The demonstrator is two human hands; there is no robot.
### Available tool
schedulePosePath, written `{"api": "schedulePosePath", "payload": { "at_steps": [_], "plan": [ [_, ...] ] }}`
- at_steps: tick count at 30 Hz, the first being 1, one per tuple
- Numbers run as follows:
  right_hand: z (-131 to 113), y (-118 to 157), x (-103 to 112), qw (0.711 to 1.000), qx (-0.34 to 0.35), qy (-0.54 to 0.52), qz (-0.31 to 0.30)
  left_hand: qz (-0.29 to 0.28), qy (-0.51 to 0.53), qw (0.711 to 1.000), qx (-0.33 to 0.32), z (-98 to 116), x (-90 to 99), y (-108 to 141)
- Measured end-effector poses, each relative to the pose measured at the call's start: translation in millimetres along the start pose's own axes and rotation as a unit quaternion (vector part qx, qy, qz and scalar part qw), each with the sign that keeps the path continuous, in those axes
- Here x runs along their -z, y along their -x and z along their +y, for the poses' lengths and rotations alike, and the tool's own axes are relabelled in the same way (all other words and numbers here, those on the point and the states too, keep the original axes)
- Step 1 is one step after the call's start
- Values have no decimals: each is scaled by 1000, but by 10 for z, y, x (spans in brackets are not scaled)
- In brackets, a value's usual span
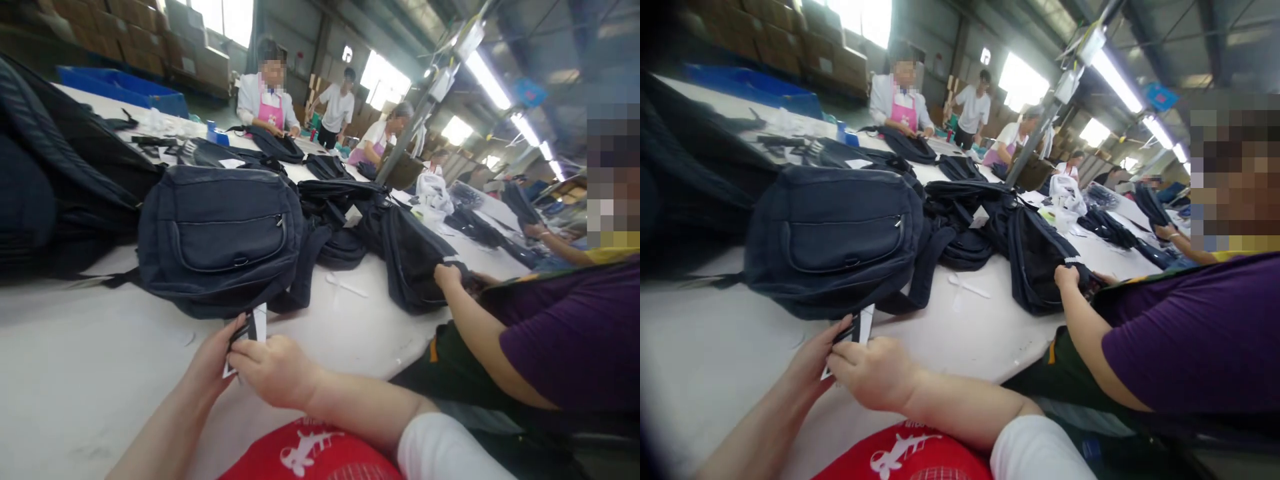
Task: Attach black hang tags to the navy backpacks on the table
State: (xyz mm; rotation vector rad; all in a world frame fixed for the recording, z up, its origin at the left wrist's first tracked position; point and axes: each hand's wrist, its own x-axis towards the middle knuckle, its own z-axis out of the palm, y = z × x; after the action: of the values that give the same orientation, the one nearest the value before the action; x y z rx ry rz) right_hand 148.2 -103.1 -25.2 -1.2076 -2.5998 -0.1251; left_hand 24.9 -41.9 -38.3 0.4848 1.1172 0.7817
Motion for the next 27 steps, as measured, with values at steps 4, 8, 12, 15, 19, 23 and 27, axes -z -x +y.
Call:
{"api": "schedulePosePath", "payload": {
  "at_steps": [4, 8, 12, 15, 19, 23, 27],
  "plan": [
    [34, -49, 15, 996, -35, 12, 79, 13, 72, 997, 35, 88, 18, 83],
    [27, -40, 56, 992, -68, -14, 107, -24, 41, 998, -38, 52, 92, 57],
    [40, -26, 61, 987, -88, -58, 123, -113, -93, 977, -154, -21, 177, -38],
    [131, -29, 75, 973, -116, -133, 147, -142, -132, 965, -179, 38, 264, -69],
    [307, -49, 114, 940, -187, -245, 146, -222, -241, 920, -217, 217, 399, -35],
    [426, -67, 120, 904, -242, -314, 159, -250, -243, 906, -240, 284, 448, 35],
    [458, -57, 110, 896, -244, -333, 163, -185, -34, 959, -210, 262, 454, 52]
  ]
}}
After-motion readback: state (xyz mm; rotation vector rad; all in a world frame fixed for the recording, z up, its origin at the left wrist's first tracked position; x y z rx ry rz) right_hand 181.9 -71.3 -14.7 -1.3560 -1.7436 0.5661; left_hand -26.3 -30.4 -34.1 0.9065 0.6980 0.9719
